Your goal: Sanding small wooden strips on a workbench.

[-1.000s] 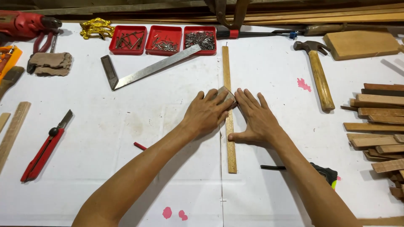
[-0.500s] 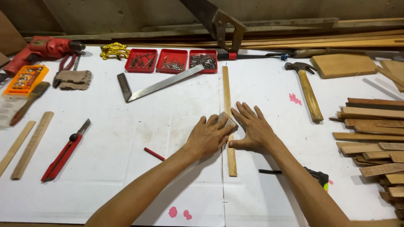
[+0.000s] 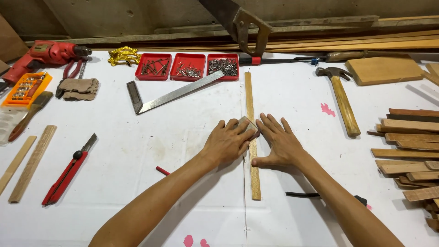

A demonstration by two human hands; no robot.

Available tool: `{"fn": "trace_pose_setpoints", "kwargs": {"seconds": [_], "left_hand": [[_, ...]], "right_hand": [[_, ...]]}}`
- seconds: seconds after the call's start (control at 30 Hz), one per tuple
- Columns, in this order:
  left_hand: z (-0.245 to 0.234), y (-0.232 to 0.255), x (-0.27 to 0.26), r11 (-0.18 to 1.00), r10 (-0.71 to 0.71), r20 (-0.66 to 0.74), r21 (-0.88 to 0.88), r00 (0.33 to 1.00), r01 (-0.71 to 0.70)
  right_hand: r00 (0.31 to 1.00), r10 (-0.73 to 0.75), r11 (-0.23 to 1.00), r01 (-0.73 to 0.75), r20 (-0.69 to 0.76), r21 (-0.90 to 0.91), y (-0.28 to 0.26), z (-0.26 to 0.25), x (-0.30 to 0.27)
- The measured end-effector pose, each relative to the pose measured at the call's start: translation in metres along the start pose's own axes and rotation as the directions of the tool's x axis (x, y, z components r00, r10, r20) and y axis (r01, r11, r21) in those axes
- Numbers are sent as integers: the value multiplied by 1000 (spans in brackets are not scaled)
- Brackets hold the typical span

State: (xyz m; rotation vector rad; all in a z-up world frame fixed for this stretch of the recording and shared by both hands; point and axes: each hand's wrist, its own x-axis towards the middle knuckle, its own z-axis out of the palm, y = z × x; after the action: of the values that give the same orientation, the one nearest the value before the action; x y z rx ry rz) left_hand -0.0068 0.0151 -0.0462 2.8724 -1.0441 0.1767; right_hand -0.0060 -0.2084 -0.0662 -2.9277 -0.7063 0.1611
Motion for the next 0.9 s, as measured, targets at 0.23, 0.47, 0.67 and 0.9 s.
{"fn": "trace_pose_setpoints", "kwargs": {"seconds": [0.23,0.47,0.67,0.9], "left_hand": [[5,-23,31,998,-44,-61,-50,997,40],[-1,-8,9,1000,-30,-63,-12,998,29],[-15,25,-32,1000,-5,-2,1,1000,5],[-8,35,-44,1000,2,32,27,1000,-3]], "right_hand": [[999,9,999,-7,52,-42,1,-1,5],[1000,-2,1000,2,22,-10,3,3,4],[1000,-1,1000,1,-6,-28,11,15,8],[1000,-11,999,10,-19,-48,18,26,10]]}}
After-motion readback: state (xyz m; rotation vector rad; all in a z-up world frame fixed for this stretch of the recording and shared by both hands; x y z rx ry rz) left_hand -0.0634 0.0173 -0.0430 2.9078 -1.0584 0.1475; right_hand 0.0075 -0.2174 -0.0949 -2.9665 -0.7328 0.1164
